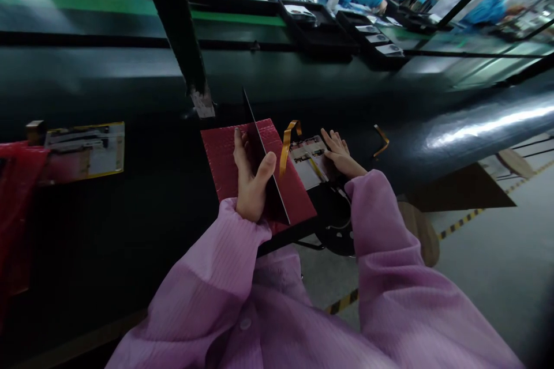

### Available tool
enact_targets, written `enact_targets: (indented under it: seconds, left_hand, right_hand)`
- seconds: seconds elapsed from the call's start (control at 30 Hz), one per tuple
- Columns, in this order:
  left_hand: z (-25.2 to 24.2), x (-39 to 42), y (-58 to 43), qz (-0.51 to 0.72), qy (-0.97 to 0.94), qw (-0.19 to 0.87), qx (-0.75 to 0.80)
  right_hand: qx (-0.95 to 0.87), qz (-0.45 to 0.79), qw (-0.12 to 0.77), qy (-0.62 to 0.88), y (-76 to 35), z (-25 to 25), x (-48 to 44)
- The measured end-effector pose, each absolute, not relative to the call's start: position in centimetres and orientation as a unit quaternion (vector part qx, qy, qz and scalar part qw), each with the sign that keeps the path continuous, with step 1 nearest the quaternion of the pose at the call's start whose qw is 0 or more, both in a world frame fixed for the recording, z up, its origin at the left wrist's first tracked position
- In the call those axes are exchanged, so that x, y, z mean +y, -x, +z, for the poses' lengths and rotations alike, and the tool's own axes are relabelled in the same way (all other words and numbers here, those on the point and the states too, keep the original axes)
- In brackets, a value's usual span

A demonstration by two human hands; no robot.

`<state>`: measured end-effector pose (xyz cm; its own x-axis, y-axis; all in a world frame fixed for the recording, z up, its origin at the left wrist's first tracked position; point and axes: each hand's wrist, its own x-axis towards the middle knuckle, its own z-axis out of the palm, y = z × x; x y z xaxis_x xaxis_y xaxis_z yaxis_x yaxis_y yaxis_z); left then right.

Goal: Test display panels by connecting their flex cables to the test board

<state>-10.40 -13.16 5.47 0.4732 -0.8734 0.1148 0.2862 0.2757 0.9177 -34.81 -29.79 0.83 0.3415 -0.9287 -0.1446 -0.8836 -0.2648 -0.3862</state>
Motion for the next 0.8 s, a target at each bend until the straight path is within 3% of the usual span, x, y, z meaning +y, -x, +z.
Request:
enact_targets:
  seconds: [0.8]
  left_hand:
    - [5.84, -12.84, 10.56, -0.414, -0.452, 0.724, -0.315]
  right_hand:
    - [0.57, -0.06, 0.192, 0.797, 35.09, 0.26, -29.9]
